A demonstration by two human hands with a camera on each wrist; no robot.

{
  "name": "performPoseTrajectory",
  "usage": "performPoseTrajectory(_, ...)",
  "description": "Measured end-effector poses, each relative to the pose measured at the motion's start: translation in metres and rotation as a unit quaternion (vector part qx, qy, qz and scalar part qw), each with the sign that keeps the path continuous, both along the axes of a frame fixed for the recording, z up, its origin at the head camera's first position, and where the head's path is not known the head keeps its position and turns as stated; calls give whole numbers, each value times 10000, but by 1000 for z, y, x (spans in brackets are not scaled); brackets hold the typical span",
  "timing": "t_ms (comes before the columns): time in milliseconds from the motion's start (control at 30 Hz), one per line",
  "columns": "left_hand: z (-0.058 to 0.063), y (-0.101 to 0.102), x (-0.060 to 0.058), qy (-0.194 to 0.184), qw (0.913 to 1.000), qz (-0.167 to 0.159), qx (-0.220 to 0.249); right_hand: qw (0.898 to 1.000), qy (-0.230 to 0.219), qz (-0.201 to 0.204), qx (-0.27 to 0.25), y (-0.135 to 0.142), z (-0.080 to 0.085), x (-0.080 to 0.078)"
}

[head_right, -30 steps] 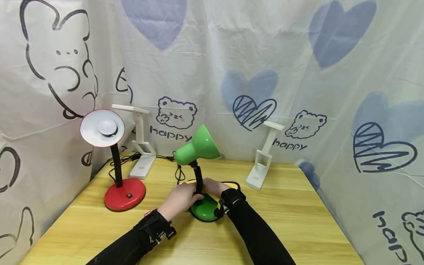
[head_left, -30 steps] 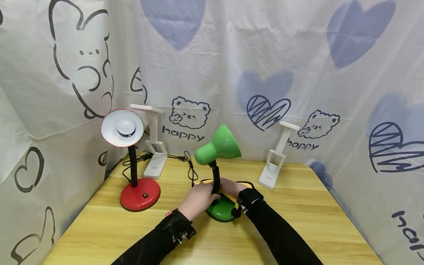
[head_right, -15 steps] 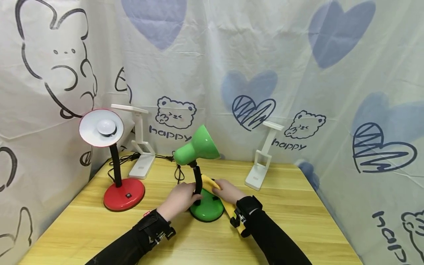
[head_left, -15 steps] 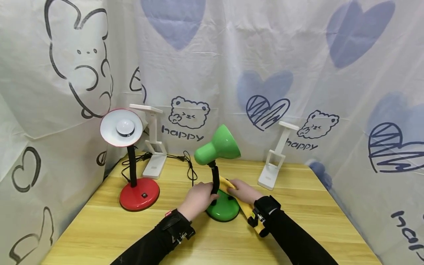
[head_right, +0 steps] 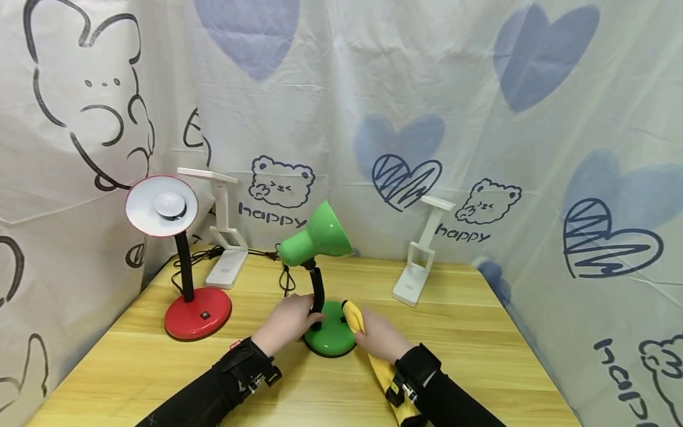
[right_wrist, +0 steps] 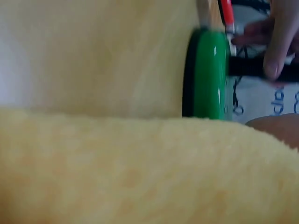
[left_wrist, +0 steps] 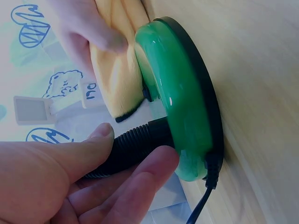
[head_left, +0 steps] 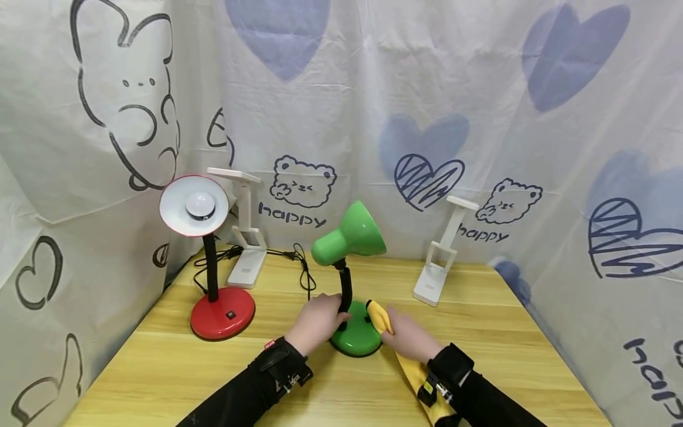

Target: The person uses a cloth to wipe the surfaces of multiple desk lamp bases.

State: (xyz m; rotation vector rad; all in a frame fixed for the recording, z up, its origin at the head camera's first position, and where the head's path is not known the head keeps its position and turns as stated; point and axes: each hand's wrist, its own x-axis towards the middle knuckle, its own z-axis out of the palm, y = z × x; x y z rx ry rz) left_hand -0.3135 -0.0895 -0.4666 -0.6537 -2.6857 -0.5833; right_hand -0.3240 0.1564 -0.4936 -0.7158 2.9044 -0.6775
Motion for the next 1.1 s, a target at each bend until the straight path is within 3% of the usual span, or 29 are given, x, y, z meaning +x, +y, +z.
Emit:
performPoseTrajectory(200,-1,-1,0,49,10000,1,-47,9983,-456,370,-19,-6,1,21)
performPoseTrajectory(400,0,-2,1,67,9999,7,-94,9937,-865,37,-711,-10,-2,20)
performPoseTrajectory(567,-1,-2,-1,123,9998,9,-166,9930,-600,-372,-948,-12,-2,3)
performPoseTrajectory(767,-3,-2,-3,132,9997,-107,-199,9916,-483,-658,-1008,-18,0,-30)
performPoseTrajectory(967,-1,-2,-3,96,9997,-209,-124,9942,-370,-338,-950,-37,6,-58)
performPoseTrajectory(1100,0,-2,-2,109,9996,-238,-69,9862,-979,-21,-1334,-53,8,-73)
